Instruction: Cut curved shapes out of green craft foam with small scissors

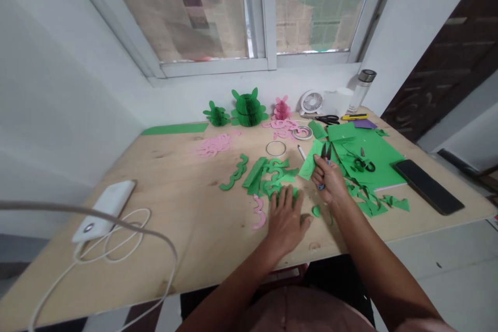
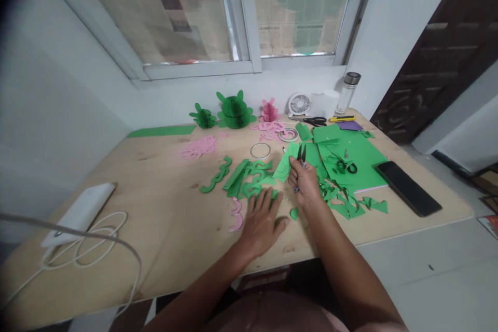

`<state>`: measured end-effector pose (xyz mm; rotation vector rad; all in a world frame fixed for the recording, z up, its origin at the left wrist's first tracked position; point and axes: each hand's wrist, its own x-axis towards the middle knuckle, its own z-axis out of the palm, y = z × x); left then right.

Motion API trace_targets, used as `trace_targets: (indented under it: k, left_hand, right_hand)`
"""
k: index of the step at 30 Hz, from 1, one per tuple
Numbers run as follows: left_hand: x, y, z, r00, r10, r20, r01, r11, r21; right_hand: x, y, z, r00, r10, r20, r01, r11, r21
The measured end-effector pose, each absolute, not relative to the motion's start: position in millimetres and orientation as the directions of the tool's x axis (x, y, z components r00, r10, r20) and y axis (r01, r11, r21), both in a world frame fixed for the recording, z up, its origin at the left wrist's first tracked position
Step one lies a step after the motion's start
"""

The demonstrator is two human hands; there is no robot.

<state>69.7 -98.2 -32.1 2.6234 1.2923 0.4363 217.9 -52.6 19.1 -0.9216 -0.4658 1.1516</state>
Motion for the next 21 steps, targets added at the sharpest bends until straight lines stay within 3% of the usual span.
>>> trace_targets:
  k: [7,13,17,21]
  left_hand:
    - [80.5,-118.0,-26.5,0.677,0.712,0.186,0.621,-0.689,0.374]
    - [58.5,-86.4,-14.0,0.532,0.811,0.241,0.768,-0.583,0.267]
    - [65.5,-95.7,-27.6,0.576,0.791,0.206,0.756,-0.611,0.234]
    - [90.9,-120.2,-37.0,0.66,0.73,0.178,0.672,-0.679,0.294]
  right_hand:
    - [222.8,-58.8,15.8,0.378,0.916,-0.133,-0.561,0.112,-0.82]
    - [223.6,-61.8,16.0,0.386,0.913,-0.129,-0.576,0.13,-0.807]
    - [222.3,-63.5,19.1,0.387,0.913,-0.131,-0.579,0.13,-0.805]
    - [223.4,-65.9,23.0,0.392,0.91,-0.136,-0.566,0.121,-0.816]
